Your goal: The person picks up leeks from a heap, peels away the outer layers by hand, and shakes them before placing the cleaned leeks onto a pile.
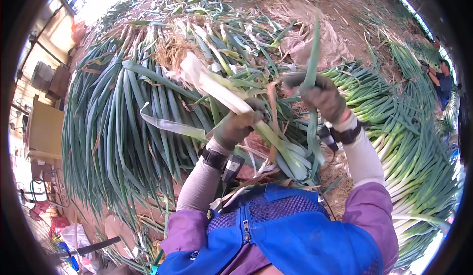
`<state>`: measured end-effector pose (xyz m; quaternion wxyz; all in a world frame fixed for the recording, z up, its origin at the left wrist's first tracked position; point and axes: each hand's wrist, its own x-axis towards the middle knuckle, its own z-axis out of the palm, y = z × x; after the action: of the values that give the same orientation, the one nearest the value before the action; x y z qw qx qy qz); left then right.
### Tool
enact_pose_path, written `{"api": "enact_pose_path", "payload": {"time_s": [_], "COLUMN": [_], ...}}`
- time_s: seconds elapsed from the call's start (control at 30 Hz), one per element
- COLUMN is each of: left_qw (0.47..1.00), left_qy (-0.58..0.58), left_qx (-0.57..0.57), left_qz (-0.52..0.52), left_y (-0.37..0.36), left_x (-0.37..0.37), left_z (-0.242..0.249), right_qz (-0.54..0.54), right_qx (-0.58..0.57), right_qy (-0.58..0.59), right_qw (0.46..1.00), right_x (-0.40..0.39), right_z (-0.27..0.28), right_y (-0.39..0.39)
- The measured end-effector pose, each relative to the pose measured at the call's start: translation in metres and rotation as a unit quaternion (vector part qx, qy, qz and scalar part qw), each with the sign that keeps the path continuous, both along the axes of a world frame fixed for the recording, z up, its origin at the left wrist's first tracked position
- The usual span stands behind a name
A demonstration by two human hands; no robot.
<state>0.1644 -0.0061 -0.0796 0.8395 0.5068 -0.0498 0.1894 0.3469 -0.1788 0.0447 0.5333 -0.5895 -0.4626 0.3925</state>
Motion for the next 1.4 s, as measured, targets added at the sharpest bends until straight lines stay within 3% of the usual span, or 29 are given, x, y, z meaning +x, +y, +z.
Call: {"api": "enact_pose_path", "payload": {"time_s": [0.13,0.2,0.3,0.37,0.4,0.43,0.47,0.5,0.53,0.57,0.6,0.67,0.7,0.77,0.8,0.83,0.87,0.9,0.93,1.0,1.07,1.1,1.13,1.17,1.2,1.23,1.3,1.33,1.4], "left_qw": [0.980,0.969,0.976,0.979,0.978,0.976,0.973,0.981,0.985,0.989,0.987,0.984,0.990,0.989,0.985,0.948,0.879,0.885,0.843,0.868,0.863,0.885,0.970,0.977,0.983,0.954,0.813,0.879,0.962], "left_qy": [-0.010,-0.083,-0.086,-0.034,0.017,0.004,-0.039,-0.004,0.011,0.025,0.019,0.038,0.064,0.125,0.083,0.040,-0.004,-0.168,-0.074,-0.031,0.036,-0.012,0.176,0.155,0.135,0.088,-0.009,0.032,0.113], "left_qx": [0.025,0.081,0.071,0.091,0.099,0.016,0.150,0.061,0.059,0.057,0.141,0.174,0.123,-0.032,0.145,0.315,0.476,0.428,0.529,0.489,0.488,0.438,0.154,0.129,0.105,0.251,0.519,0.419,0.201], "left_qz": [-0.198,-0.219,-0.185,-0.179,-0.185,-0.215,-0.174,-0.183,-0.159,-0.135,-0.080,-0.030,-0.038,-0.068,-0.034,0.002,0.039,0.070,0.059,0.075,0.122,0.155,0.063,0.066,0.070,0.139,0.263,0.227,0.144], "left_y": [-0.010,-0.016,-0.017,-0.014,-0.013,-0.015,-0.008,-0.009,-0.012,-0.015,-0.020,-0.025,-0.027,-0.033,-0.032,-0.032,-0.033,-0.047,-0.057,-0.075,-0.070,-0.065,-0.064,-0.061,-0.057,-0.053,-0.049,-0.053,-0.067], "left_x": [0.000,0.005,-0.009,-0.017,-0.020,-0.015,-0.009,-0.006,-0.002,0.002,0.004,0.010,0.014,0.017,0.017,0.015,0.011,0.016,-0.006,-0.009,-0.007,0.001,0.008,0.007,0.007,0.010,0.015,0.012,0.001], "left_z": [0.023,0.030,0.029,0.030,0.031,0.011,0.006,-0.011,-0.013,-0.015,-0.004,0.007,0.010,0.022,0.018,0.005,-0.011,-0.038,-0.026,-0.059,-0.049,-0.048,-0.036,-0.013,0.003,0.000,-0.012,-0.001,0.037], "right_qz": [0.172,0.263,0.379,0.411,0.359,0.302,0.239,0.182,0.116,0.064,0.011,0.023,0.029,0.024,0.022,-0.079,-0.128,-0.180,-0.333,-0.318,-0.233,-0.186,-0.190,-0.134,-0.067,-0.056,-0.013,-0.024,-0.054], "right_qx": [0.239,0.157,-0.091,-0.107,-0.071,-0.034,0.004,-0.048,-0.098,-0.141,-0.184,-0.219,-0.236,-0.219,-0.209,-0.145,-0.159,-0.168,-0.061,0.032,-0.086,-0.142,-0.219,-0.004,0.211,0.056,-0.208,0.083,0.162], "right_qy": [-0.059,-0.101,-0.063,0.026,-0.059,-0.143,-0.225,-0.418,-0.591,-0.666,-0.731,-0.786,-0.811,-0.828,-0.837,-0.725,-0.772,-0.812,-0.730,-0.791,-0.860,-0.886,-0.808,-0.741,-0.618,-0.625,-0.633,-0.624,-0.605], "right_qw": [0.954,0.947,0.919,0.905,0.929,0.942,0.944,0.889,0.792,0.730,0.657,0.578,0.535,0.516,0.506,0.669,0.602,0.530,0.594,0.521,0.446,0.401,0.514,0.658,0.755,0.776,0.745,0.777,0.778], "right_x": [-0.016,-0.036,-0.062,-0.055,-0.048,-0.038,-0.034,-0.029,-0.030,-0.028,-0.025,-0.023,-0.020,0.011,0.029,0.043,0.069,0.098,0.125,0.172,0.157,0.142,0.125,0.106,0.084,0.036,-0.048,-0.034,-0.046], "right_z": [0.007,0.013,0.036,0.018,0.020,0.027,0.041,0.061,0.091,0.108,0.122,0.150,0.158,0.148,0.149,0.157,0.178,0.210,0.238,0.256,0.258,0.257,0.228,0.188,0.141,0.116,0.084,0.025,0.007], "right_y": [0.083,0.103,0.106,0.116,0.117,0.118,0.119,0.124,0.129,0.136,0.141,0.143,0.145,0.159,0.164,0.167,0.166,0.165,0.164,0.156,0.143,0.138,0.143,0.132,0.117,0.103,0.083,0.083,0.087]}}
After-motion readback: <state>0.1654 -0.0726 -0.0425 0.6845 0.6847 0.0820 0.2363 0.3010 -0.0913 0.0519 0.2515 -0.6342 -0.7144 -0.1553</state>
